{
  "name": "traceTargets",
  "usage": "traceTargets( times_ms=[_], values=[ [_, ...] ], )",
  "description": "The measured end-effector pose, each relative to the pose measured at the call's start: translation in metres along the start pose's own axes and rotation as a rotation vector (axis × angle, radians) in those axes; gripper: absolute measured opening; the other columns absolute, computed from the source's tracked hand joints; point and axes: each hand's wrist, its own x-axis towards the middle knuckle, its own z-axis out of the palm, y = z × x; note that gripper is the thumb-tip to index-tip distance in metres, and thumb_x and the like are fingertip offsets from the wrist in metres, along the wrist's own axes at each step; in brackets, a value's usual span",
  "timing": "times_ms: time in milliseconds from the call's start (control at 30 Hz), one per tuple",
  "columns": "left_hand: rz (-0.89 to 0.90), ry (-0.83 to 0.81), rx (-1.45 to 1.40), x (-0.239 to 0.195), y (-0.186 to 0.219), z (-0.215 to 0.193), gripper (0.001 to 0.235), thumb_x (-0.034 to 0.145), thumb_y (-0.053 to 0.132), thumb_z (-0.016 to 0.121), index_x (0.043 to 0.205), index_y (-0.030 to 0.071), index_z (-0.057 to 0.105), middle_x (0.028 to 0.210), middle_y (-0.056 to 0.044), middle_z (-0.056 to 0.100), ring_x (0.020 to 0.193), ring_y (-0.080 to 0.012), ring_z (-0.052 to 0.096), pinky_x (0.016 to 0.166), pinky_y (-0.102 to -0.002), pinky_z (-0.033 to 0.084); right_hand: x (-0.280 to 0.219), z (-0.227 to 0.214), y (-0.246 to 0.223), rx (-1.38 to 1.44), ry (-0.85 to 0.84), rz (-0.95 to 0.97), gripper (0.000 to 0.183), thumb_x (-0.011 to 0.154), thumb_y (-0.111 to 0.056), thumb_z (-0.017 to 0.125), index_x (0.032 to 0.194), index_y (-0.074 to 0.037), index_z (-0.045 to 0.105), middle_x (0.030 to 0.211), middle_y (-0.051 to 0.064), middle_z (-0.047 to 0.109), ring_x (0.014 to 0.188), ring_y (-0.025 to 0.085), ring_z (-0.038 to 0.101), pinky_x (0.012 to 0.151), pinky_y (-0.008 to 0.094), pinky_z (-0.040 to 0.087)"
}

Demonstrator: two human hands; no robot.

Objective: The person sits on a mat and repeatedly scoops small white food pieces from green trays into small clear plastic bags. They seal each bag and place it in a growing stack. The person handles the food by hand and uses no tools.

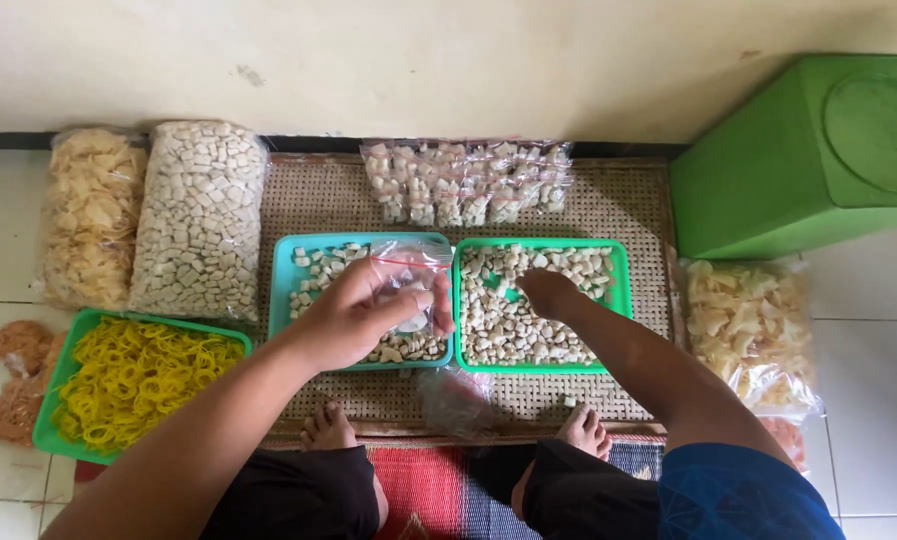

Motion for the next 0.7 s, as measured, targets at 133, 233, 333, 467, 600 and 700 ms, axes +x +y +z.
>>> traceTargets(
  times_ms=[133,233,333,467,600,700],
  values=[
    [0.04,0.016,-0.09,0.007,-0.006,-0.003,0.022,0.097,0.012,0.057,0.11,-0.004,0.066,0.077,-0.011,0.066,0.055,-0.0131,0.057,0.052,-0.025,0.047,-0.008,-0.008,-0.014,-0.118,0.186,-0.143,0.044,0.09,0.0,0.064,0.132,-0.013,0.06,0.127,0.011,0.063,0.118,0.031,0.066,0.092,0.046,0.06],
    [0.009,0.024,-0.185,0.011,0.003,-0.004,0.019,0.097,0.012,0.057,0.107,-0.003,0.064,0.078,-0.01,0.063,0.06,-0.0148,0.057,0.057,-0.026,0.048,-0.003,-0.012,-0.032,-0.138,0.168,-0.224,0.042,0.093,0.003,0.061,0.131,-0.015,0.061,0.133,0.007,0.06,0.123,0.029,0.063,0.099,0.044,0.058],
    [0.006,0.023,-0.267,0.016,0.008,0.0,0.017,0.097,0.011,0.059,0.105,-0.003,0.063,0.076,-0.007,0.059,0.059,-0.0117,0.052,0.058,-0.026,0.047,0.011,0.007,-0.034,-0.044,0.11,-0.211,0.034,0.097,0.005,0.055,0.127,-0.009,0.061,0.126,0.01,0.062,0.119,0.029,0.066,0.097,0.044,0.059],
    [0.008,0.013,-0.56,0.013,0.015,0.002,0.033,0.102,0.036,0.055,0.093,0.006,0.067,0.071,-0.005,0.061,0.056,-0.0081,0.05,0.053,-0.02,0.041,0.014,0.008,-0.036,-0.012,0.11,-0.165,0.028,0.096,0.006,0.053,0.122,-0.003,0.059,0.118,0.016,0.064,0.11,0.032,0.071,0.091,0.044,0.062],
    [0.008,0.0,-0.731,0.006,-0.023,-0.005,0.086,0.095,0.077,0.021,0.109,0.003,0.064,0.087,-0.016,0.067,0.079,-0.0255,0.069,0.074,-0.034,0.056,0.015,0.001,-0.032,-0.131,0.161,-0.121,0.022,0.093,0.004,0.06,0.112,-0.003,0.067,0.102,0.012,0.064,0.097,0.028,0.075,0.08,0.04,0.064],
    [0.077,-0.024,-0.696,0.003,-0.034,-0.011,0.103,0.087,0.086,0.012,0.12,0.0,0.059,0.096,-0.019,0.062,0.087,-0.0327,0.069,0.081,-0.044,0.06,0.015,-0.023,-0.029,0.048,0.183,0.022,0.018,0.099,-0.016,0.062,0.116,-0.012,0.067,0.103,0.007,0.062,0.097,0.027,0.074,0.084,0.043,0.061]
  ],
)
